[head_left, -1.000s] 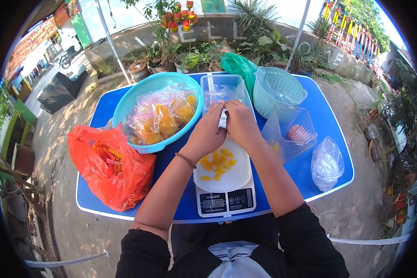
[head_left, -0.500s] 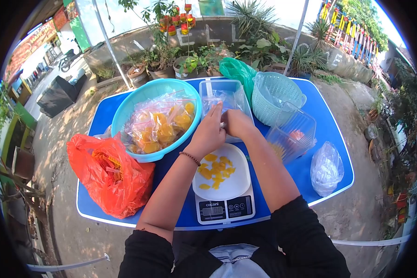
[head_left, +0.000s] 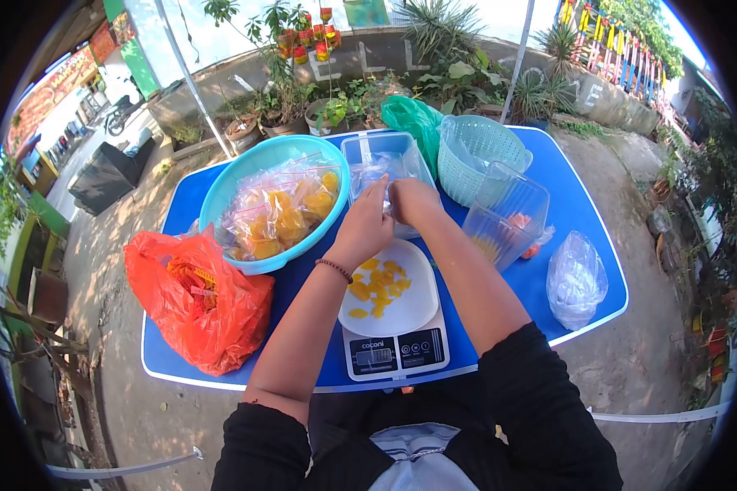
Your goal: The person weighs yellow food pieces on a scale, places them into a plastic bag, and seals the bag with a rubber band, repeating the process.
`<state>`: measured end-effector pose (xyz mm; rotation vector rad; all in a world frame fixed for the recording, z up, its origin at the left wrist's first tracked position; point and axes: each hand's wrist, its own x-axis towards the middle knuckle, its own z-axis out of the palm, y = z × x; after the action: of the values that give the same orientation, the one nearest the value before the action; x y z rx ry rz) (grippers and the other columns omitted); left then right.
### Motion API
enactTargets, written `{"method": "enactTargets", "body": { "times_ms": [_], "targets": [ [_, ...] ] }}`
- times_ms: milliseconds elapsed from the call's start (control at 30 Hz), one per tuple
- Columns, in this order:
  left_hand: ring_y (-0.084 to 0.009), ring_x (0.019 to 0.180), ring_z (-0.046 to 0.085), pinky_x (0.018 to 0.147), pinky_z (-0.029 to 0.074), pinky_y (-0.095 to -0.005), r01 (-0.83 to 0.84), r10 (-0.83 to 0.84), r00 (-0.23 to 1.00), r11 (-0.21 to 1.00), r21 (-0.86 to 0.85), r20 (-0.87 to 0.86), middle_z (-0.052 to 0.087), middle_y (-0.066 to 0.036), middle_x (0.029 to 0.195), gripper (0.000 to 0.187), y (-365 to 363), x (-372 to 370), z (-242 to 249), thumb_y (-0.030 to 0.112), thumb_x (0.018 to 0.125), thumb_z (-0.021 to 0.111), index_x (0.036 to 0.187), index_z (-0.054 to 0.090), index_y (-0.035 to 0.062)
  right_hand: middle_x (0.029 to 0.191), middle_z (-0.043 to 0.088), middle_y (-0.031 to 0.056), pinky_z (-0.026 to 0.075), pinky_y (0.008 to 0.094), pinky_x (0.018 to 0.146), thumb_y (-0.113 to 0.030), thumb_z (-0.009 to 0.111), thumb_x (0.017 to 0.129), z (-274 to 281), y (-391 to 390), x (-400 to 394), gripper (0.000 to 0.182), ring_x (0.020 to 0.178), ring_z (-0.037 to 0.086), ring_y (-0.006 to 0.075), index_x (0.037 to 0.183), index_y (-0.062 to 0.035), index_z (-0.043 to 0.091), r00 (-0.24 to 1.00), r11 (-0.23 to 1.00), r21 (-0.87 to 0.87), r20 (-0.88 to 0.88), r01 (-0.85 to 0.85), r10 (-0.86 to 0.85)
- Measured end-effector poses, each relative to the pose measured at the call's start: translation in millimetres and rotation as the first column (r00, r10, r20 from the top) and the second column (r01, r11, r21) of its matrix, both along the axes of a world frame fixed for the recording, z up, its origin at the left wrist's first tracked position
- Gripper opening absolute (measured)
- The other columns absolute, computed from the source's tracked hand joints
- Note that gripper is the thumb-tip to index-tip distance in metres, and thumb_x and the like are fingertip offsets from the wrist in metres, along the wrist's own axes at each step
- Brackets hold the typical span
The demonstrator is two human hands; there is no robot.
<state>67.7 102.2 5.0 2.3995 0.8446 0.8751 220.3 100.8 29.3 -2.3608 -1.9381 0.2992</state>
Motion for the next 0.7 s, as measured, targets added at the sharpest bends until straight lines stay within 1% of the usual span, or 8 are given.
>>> {"method": "enactTargets", "body": {
  "times_ms": [67,200,300,333,433,467,567,700],
  "targets": [
    [-0.0425,0.139,0.049,0.118,0.04,-0.0435,0.003,-0.003,0.999,1.0,0.009,0.036,0.051,-0.029,0.148,0.069,0,0,-3,-0.001,0.085,0.057,0.152,0.041,-0.0054,0.123,0.074,0.0164,0.061,0.0455,0.091,-0.014,0.075,0.084,0,0,-2,0.029,0.115,0.072,0.0323,0.113,-0.0084,0.077,1.0,1.0,0.002,0.029,0.01,-0.01],
    [-0.0364,0.125,0.063,0.106,0.051,-0.0419,-0.044,0.029,0.967,0.998,0.054,0.253,0.064,-0.025,0.133,0.052,-8,-3,5,0.003,0.089,0.064,0.14,0.055,-0.006,0.109,0.073,0.0176,0.061,0.0461,0.082,-0.01,0.073,0.085,-8,-13,1,0.015,0.097,0.074,0.0359,0.099,-0.006,0.075,0.998,0.914,0.407,-0.058,0.015,0.01],
    [-0.0242,0.108,0.073,0.087,0.06,-0.0365,-0.141,0.26,0.886,0.939,-0.312,0.384,0.073,-0.018,0.117,0.036,-21,-10,22,0.008,0.093,0.069,0.126,0.064,-0.0061,0.101,0.071,0.0172,0.059,0.0468,0.076,-0.01,0.071,0.088,-8,-33,1,0.008,0.086,0.072,0.0381,0.094,-0.0044,0.069,0.978,0.713,0.699,-0.18,0.051,0.107],
    [-0.017,0.097,0.074,0.076,0.061,-0.0306,-0.078,0.256,0.852,0.924,-0.374,0.456,0.075,-0.013,0.107,0.032,-17,-13,17,0.024,0.101,0.067,0.117,0.068,-0.005,0.099,0.07,0.017,0.059,0.0467,0.074,-0.009,0.07,0.089,-4,-41,0,0.007,0.084,0.071,0.0382,0.093,-0.0041,0.067,0.961,0.666,0.743,-0.225,0.063,0.161],
    [-0.0223,0.101,0.074,0.088,0.06,-0.0363,0.234,0.316,0.812,0.595,-0.769,0.491,0.073,-0.016,0.111,0.045,-25,-28,32,0.037,0.107,0.058,0.123,0.064,-0.0051,0.099,0.069,0.0157,0.058,0.0454,0.072,-0.005,0.068,0.09,1,-71,-10,0.008,0.083,0.07,0.0371,0.096,-0.0035,0.063,0.89,0.556,0.831,-0.269,0.022,0.368],
    [-0.0227,0.1,0.074,0.089,0.061,-0.038,0.296,0.348,0.768,0.552,-0.78,0.538,0.073,-0.016,0.112,0.055,-33,-28,38,0.047,0.108,0.053,0.123,0.063,-0.0053,0.099,0.069,0.0151,0.058,0.0448,0.072,-0.004,0.068,0.09,1,-81,-14,0.009,0.083,0.071,0.0365,0.097,-0.0033,0.063,0.857,0.52,0.854,-0.264,-0.005,0.442],
    [-0.0208,0.093,0.074,0.085,0.061,-0.031,0.461,0.415,0.613,0.503,-0.731,0.672,0.074,-0.016,0.107,0.049,-32,-32,34,0.042,0.106,0.061,0.125,0.064,-0.0041,0.1,0.073,0.0141,0.06,0.0374,0.075,0.004,0.071,0.088,-2,-102,-23,0.013,0.086,0.073,0.034,0.1,-0.0008,0.067,0.85,0.435,0.883,-0.086,-0.177,0.52],
    [-0.0182,0.098,0.073,0.091,0.06,-0.0301,0.513,0.3,0.616,0.549,-0.66,0.728,0.074,-0.013,0.111,0.029,-25,-35,15,0.017,0.104,0.065,0.124,0.067,-0.0049,0.108,0.07,0.0144,0.06,0.0401,0.073,-0.001,0.071,0.087,-14,-108,-22,0.019,0.089,0.071,0.0342,0.105,-0.0011,0.066,0.818,0.381,0.88,0.016,-0.285,0.575]
  ]
}}
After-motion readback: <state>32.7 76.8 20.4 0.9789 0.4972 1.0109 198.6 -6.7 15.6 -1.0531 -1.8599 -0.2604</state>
